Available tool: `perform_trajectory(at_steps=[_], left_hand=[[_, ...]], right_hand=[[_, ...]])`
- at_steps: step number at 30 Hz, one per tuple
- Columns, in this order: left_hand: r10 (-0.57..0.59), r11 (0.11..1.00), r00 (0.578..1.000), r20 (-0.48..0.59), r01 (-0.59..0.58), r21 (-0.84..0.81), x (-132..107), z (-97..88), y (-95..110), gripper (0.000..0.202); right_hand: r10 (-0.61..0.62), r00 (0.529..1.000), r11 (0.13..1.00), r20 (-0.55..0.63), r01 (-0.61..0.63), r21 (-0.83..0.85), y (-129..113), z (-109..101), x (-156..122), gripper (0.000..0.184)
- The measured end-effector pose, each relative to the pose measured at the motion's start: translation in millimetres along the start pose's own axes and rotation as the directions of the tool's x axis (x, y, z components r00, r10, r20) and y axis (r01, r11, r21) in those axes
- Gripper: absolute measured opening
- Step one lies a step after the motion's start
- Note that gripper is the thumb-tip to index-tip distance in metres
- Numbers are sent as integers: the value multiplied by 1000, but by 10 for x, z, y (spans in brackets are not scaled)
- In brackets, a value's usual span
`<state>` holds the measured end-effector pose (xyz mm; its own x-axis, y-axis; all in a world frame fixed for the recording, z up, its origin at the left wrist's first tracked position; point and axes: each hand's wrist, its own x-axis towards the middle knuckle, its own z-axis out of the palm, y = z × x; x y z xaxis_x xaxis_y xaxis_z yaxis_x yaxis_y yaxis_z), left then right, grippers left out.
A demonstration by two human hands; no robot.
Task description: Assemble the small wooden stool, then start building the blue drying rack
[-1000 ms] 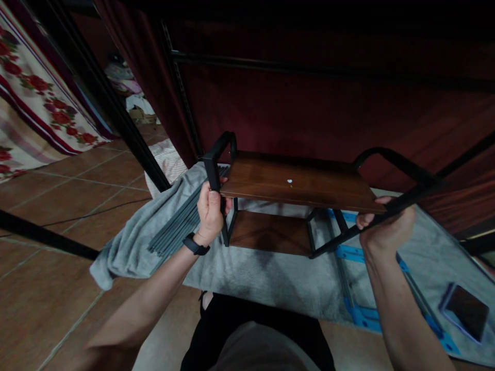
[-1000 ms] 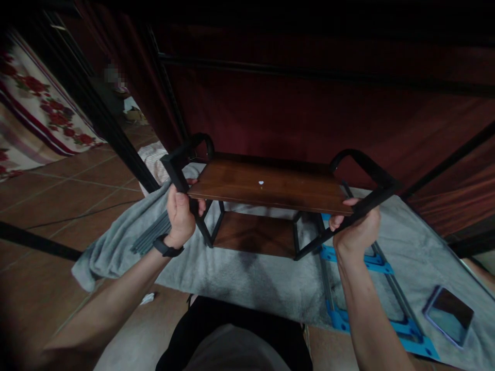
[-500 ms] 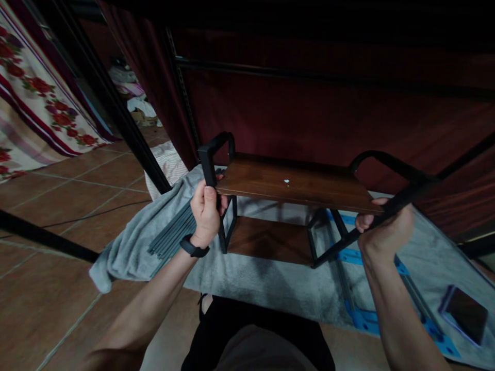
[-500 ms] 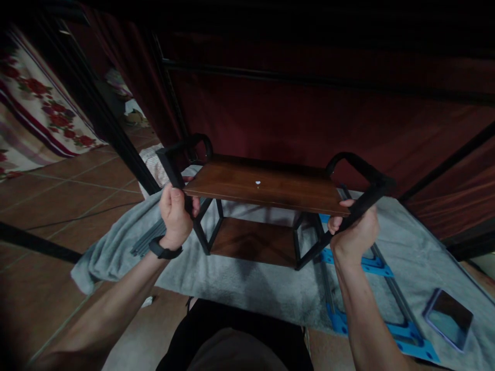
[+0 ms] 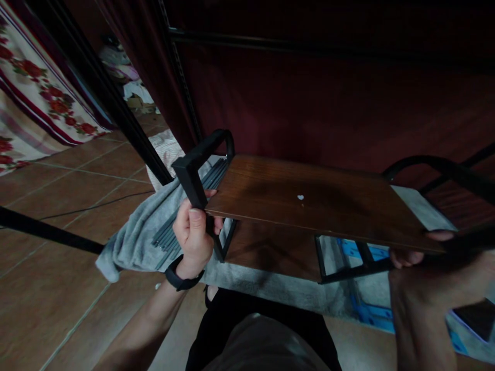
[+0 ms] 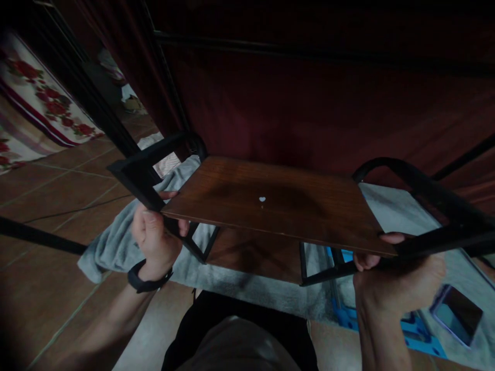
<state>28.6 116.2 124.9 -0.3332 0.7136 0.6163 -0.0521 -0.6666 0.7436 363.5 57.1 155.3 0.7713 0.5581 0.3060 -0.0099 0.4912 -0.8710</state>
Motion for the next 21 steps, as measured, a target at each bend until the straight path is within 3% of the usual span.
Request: perform_trajectory(at_steps=[5, 11, 17, 21], left_hand=[[28, 1000, 1000, -6, -28, 8, -78, -37, -43, 37], [37, 998, 999, -35, -35, 58, -97, -58, -48, 41], [7, 1000, 995, 101, -8, 9, -148, -116, -60, 43], [-37, 999, 992, 124, 34, 25, -158, -150, -63, 46]], right_hand=[[-149, 989, 989, -1, 149, 28, 113, 19, -29, 29], [9, 1000, 997, 6, -10, 76, 124, 51, -12, 32], [39, 997, 998, 62, -43, 52, 96, -35, 25, 28], [78, 994, 997, 71, -79, 22, 104, -84, 71, 29]])
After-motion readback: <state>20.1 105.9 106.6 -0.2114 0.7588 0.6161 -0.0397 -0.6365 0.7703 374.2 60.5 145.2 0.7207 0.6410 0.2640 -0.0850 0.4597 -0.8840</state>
